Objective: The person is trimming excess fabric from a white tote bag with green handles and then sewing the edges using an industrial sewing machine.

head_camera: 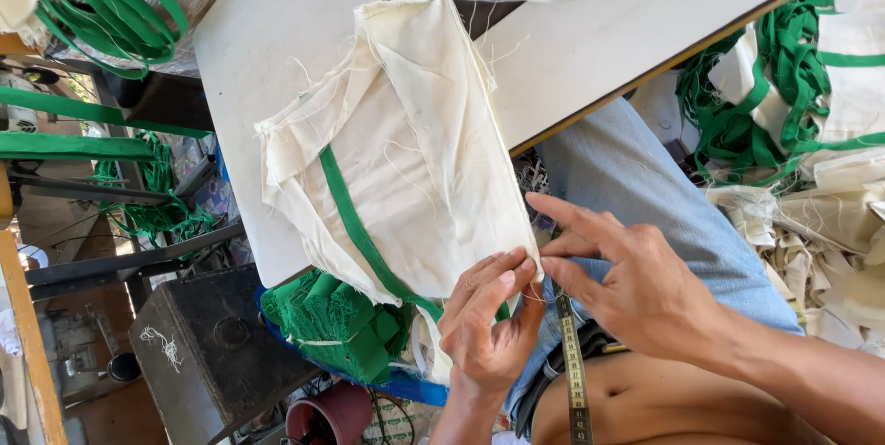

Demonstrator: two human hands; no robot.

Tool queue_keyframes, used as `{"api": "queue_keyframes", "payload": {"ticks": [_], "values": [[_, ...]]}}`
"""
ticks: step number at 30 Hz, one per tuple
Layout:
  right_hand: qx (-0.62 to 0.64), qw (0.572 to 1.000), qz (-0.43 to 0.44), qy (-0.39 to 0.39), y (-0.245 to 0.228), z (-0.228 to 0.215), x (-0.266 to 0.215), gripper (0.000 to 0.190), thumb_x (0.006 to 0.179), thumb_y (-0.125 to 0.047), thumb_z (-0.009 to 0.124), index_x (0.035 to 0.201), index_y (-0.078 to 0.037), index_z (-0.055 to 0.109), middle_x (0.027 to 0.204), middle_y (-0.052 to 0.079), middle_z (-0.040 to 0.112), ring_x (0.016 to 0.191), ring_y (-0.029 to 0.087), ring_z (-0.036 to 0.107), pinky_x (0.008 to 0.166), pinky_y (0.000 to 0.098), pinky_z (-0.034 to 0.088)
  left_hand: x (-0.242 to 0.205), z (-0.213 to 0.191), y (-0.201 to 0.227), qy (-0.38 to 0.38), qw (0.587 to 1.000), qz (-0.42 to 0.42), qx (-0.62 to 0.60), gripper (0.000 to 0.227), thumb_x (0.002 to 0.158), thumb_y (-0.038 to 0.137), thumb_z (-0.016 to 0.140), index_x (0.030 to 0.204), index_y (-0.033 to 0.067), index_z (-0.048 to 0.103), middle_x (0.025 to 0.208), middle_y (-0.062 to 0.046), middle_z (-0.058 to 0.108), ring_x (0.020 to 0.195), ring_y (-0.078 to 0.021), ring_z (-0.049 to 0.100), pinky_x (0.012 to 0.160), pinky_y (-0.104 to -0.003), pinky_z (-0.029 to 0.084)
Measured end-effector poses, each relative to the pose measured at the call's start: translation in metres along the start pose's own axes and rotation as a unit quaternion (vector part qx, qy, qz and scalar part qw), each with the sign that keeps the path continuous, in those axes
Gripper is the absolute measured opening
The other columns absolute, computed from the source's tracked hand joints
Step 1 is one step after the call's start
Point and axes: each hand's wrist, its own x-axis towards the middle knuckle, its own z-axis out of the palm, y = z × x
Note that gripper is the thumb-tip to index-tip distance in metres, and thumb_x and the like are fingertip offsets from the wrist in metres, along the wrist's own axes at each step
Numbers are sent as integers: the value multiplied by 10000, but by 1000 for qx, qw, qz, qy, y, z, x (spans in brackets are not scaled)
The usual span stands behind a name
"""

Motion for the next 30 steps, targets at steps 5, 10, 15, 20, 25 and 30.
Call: {"api": "queue_keyframes", "payload": {"ticks": [5, 10, 15, 20, 25, 30], "values": [[-9, 997, -29, -65, -6, -8, -3, 823, 811, -5, 500, 1589, -214, 327, 1164, -133, 865, 878, 198, 592, 518, 354, 523, -4, -9, -12, -26, 999, 14, -22, 515, 934, -57, 778, 1356, 34, 498, 1064, -153, 770, 1060, -297, 786, 886, -448, 724], [-24, 988, -90, -125, -6, -10, 6, 822, 838, -24, 508, 1605, -231, 296, 1176, 21, 870, 1226, 276, 607, 967, 458, 439, 12, -20, -14, -39, 991, -27, -123, 435, 943, -79, 716, 1292, 43, 488, 984, -181, 746, 985, -344, 791, 883, -455, 709], [-253, 939, -230, 35, 0, -21, 98, 163, 992, -145, 563, 1110, -111, 671, 970, 112, 616, 767, 250, 526, 653, 389, 481, 12, -22, -21, 27, 986, -41, -157, 497, 906, -78, 733, 1287, 77, 453, 923, -171, 724, 827, -351, 772, 822, -488, 697], [-432, 856, -282, 21, 7, -23, 176, 316, 1070, -312, 500, 1066, -78, 712, 1118, 153, 562, 935, 331, 475, 792, 476, 391, 18, -26, -19, 32, 982, -42, -184, 520, 900, -92, 732, 1299, 70, 440, 954, -169, 722, 860, -354, 767, 852, -499, 690], [-395, 863, -313, 13, 16, -28, 159, 193, 1021, -284, 576, 1037, -116, 671, 1155, 121, 527, 930, 363, 480, 835, 500, 399, 17, -23, -22, 27, 979, -52, -195, 417, 897, -72, 728, 1212, 54, 486, 925, -173, 728, 830, -343, 769, 816, -465, 688], [-449, 828, -335, 17, 20, -32, 139, 305, 1034, -357, 531, 1254, -163, 613, 1220, 94, 528, 1027, 350, 493, 883, 502, 428, 19, -18, -22, 7, 985, -41, -168, 342, 912, -27, 736, 1155, 39, 504, 911, -147, 742, 824, -324, 797, 779, -436, 706]]}}
